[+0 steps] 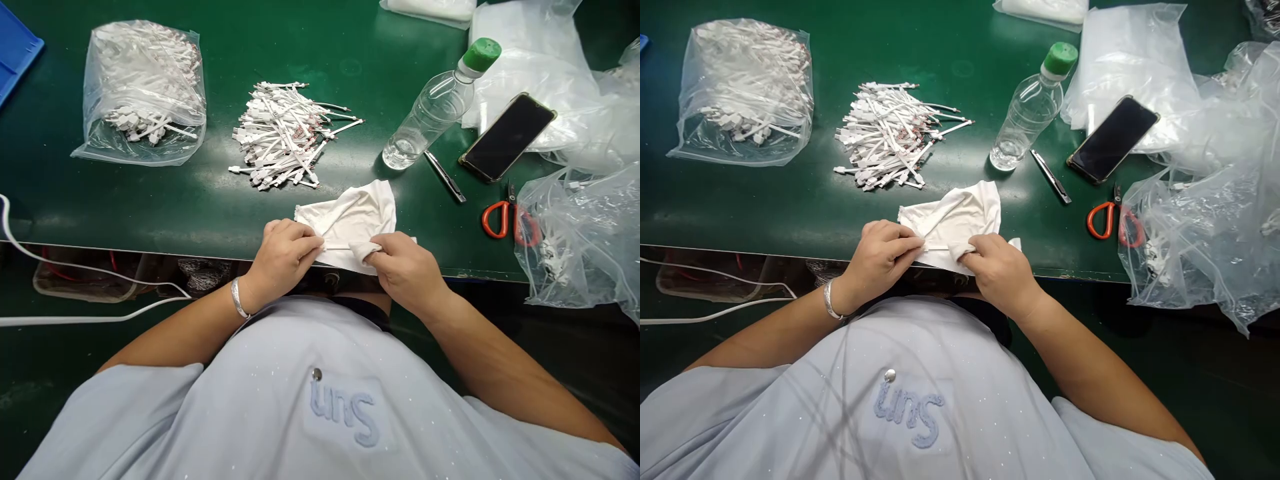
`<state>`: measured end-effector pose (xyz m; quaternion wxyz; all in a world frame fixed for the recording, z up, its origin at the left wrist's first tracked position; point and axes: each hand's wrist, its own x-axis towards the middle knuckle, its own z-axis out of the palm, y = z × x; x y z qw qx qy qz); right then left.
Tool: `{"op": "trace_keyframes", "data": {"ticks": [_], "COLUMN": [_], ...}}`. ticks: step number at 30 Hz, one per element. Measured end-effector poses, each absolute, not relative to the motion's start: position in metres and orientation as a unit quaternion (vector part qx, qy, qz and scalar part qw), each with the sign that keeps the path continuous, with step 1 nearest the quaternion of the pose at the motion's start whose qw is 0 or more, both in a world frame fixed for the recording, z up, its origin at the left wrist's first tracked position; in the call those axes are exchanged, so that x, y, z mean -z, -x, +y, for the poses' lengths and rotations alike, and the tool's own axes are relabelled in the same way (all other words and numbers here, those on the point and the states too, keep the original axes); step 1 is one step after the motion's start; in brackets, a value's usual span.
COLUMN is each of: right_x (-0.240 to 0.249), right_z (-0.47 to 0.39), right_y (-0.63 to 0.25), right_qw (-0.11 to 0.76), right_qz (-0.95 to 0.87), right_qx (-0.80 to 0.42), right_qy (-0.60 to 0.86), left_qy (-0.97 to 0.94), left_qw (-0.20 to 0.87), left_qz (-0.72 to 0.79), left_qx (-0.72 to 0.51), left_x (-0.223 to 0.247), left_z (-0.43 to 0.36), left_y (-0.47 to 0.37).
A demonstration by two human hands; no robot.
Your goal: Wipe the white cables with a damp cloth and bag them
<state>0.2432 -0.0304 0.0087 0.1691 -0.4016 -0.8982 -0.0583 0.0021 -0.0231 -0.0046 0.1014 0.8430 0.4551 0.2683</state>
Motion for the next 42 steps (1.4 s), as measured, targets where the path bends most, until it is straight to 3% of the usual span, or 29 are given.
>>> {"op": "trace_keyframes", "data": {"ticks": [14, 23, 33, 42], "right_x": [-0.014, -0.006, -0.006, -0.015], "right_z": [-0.007, -0.024, -0.05, -0.051], "right_y": [-0.231, -0.211, -0.238, -0.273], "right_qw": [0.086, 0.077, 0.069, 0.184], "right_qz": [-0.965, -0.93, -0.861, -0.767], "right_qx": [0.07, 0.04, 0.131, 0.037], "right_qy": [0.238, 0.356, 0.486, 0.613], "left_qy": [-0.844, -0.845, -0.843, -0.843], "left_qw": [0.151, 0.148, 0.151, 0.134], "left_qz": [0.444, 0.438, 0.439, 0.442], "left_qx": [-0.263, -0.27, -0.271, -0.276], "left_x": [0.009, 0.007, 0.008, 0.01], "left_z": [-0.016, -0.015, -0.015, -0.017], "left_y": [-0.002, -0.004, -0.004, -0.004]}}
